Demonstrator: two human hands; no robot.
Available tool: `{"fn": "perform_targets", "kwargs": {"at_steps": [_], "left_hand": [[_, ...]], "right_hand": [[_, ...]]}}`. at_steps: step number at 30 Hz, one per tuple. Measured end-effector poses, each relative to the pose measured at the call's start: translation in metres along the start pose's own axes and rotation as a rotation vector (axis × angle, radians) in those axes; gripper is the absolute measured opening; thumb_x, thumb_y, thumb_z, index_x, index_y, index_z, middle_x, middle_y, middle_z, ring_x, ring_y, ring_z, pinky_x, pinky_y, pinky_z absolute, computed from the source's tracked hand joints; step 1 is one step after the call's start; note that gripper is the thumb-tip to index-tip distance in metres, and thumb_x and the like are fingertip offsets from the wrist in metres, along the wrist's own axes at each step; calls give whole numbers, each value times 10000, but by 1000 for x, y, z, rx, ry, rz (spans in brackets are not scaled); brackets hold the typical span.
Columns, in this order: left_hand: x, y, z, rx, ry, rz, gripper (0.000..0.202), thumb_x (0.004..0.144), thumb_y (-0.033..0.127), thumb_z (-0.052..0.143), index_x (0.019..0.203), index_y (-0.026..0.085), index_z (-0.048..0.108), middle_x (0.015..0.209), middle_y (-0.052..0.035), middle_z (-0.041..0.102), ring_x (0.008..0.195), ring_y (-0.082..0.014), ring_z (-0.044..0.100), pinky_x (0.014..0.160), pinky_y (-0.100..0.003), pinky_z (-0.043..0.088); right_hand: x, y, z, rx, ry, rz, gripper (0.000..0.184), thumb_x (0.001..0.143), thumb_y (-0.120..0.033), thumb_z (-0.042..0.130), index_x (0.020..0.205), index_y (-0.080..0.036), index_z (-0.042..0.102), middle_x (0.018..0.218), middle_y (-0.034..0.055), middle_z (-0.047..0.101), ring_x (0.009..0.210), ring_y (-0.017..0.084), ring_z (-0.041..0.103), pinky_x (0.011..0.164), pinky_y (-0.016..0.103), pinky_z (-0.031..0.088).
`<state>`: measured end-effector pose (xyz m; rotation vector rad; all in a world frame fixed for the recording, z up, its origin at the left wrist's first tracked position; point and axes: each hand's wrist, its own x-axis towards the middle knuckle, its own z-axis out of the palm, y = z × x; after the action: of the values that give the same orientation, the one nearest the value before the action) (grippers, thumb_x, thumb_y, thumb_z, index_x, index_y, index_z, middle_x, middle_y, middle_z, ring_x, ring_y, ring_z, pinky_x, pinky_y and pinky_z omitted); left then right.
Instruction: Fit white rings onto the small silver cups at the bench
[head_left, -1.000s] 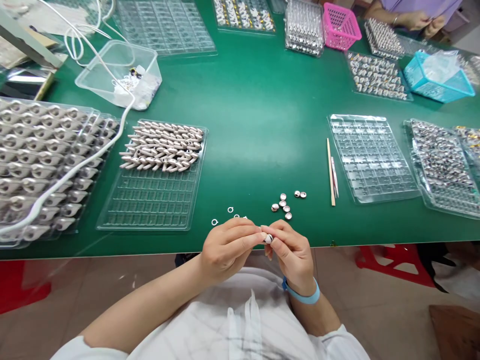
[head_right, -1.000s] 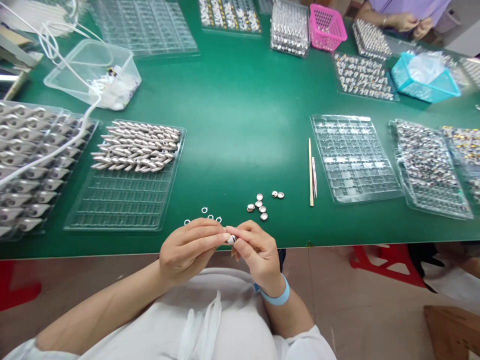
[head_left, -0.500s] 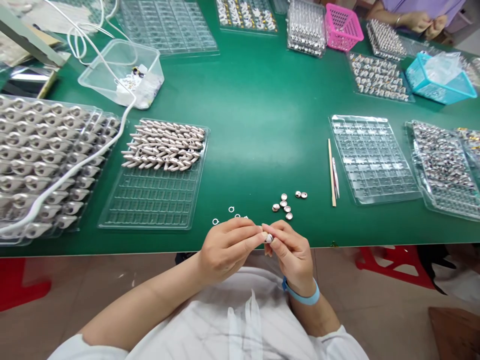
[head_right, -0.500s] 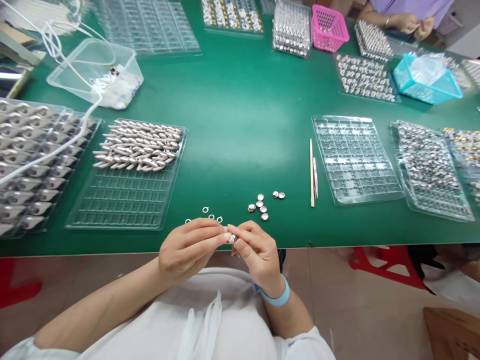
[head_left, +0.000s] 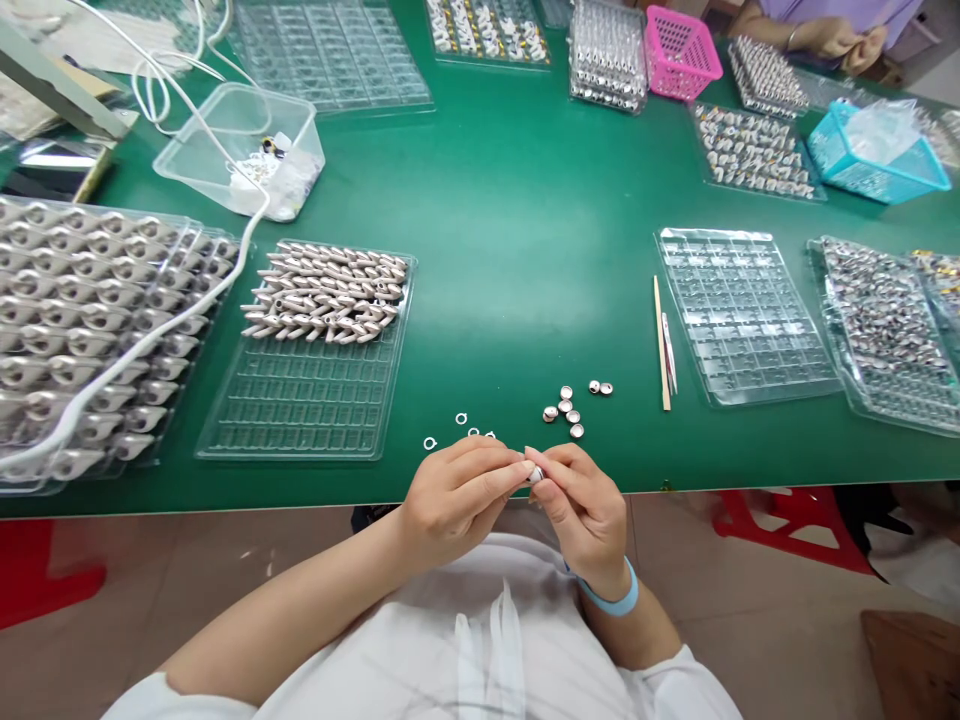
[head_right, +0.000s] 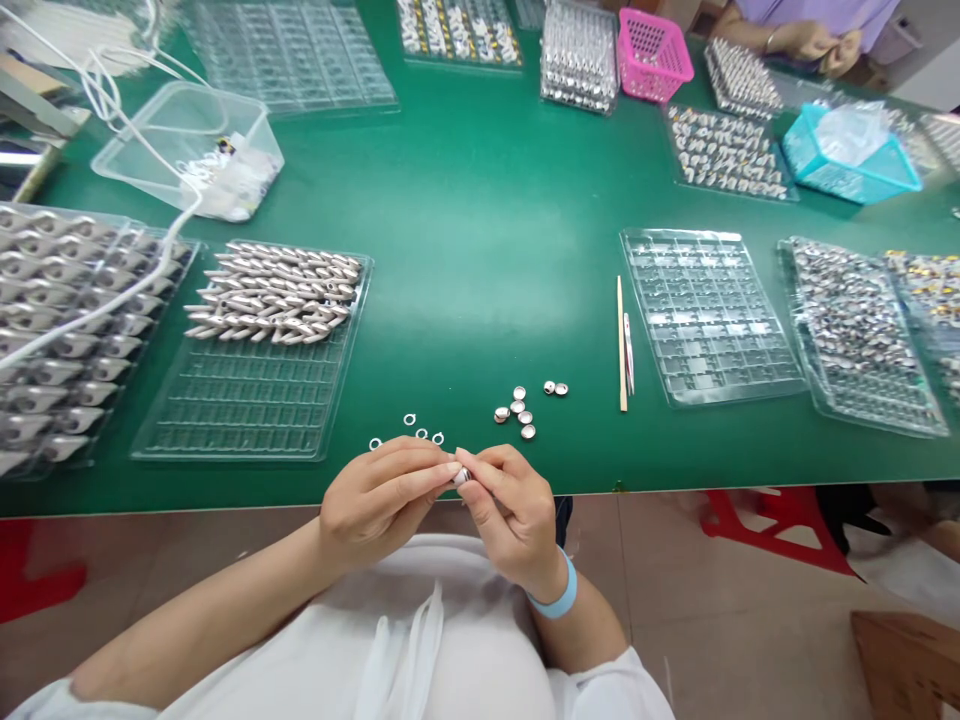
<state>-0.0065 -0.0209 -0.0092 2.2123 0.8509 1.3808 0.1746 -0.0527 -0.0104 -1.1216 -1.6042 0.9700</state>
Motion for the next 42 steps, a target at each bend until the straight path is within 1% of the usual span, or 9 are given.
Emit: {"fn": "perform_targets", "kwargs": {"at_steps": [7,11,14,17,21,29,33,36,42], "left_hand": [[-1,0,1,10,27,1,261,889,50,596,1133,143,615,901,-81,736,811,-164,682,718,-318,598],[-1,-1,2,-1,20,11,257,885,38,597,1124,130,618,940,-104,739,869,-179,694,743,-325,604],[-2,-2,3,-11,29,34,279,857,1,615,1120,94,611,926,-122,737,873,-185,695,759,-332,602],[-3,-3,4,-18,21,31,278,855,3,612,1118,95,603,913,-123,726,847,-183,684,732,-334,596],[-7,-4,5,-29,3,19,271,870,25,592,1127,112,591,931,-128,712,854,-193,668,712,-350,583],[-5,-1,8,-27,0,-28,259,886,30,588,1128,122,588,987,-113,726,910,-175,687,800,-336,590],[-3,-1,8,-32,14,-11,246,890,34,590,1118,126,599,946,-93,738,880,-166,695,764,-312,597],[-3,-2,7,-16,18,6,286,870,19,610,1134,128,605,931,-90,740,853,-169,696,732,-309,600],[-2,-2,5,-27,15,11,313,853,-9,612,1138,122,613,910,-105,741,842,-182,704,729,-325,601]], "right_hand": [[0,-2,6,-116,71,-107,416,924,-97,546,1292,-274,626,981,60,670,825,164,675,668,291,589],[0,-1,8,-271,109,-233,484,922,-80,524,1375,-250,549,1028,95,672,902,201,666,714,334,596],[0,0,8,-334,81,-267,512,921,-74,520,1413,-215,506,1064,122,651,933,212,655,735,346,592],[1,-3,6,-305,38,-252,519,909,-63,538,1410,-196,508,1061,125,638,941,210,638,748,346,581],[3,-7,4,-220,10,-192,500,902,-69,566,1381,-210,538,1039,103,641,920,193,633,741,329,570],[5,-9,4,-195,69,-168,476,895,-20,548,1323,-221,602,981,80,631,862,161,634,699,287,558],[5,-7,6,-195,92,-186,494,885,-12,561,1330,-224,598,961,77,633,847,160,634,685,283,556],[4,-6,7,-205,90,-193,494,891,-24,559,1339,-231,589,965,79,634,839,163,636,677,288,556],[6,-8,2,-152,35,-140,454,921,-67,541,1337,-240,592,981,79,648,879,165,639,720,298,565]]}}
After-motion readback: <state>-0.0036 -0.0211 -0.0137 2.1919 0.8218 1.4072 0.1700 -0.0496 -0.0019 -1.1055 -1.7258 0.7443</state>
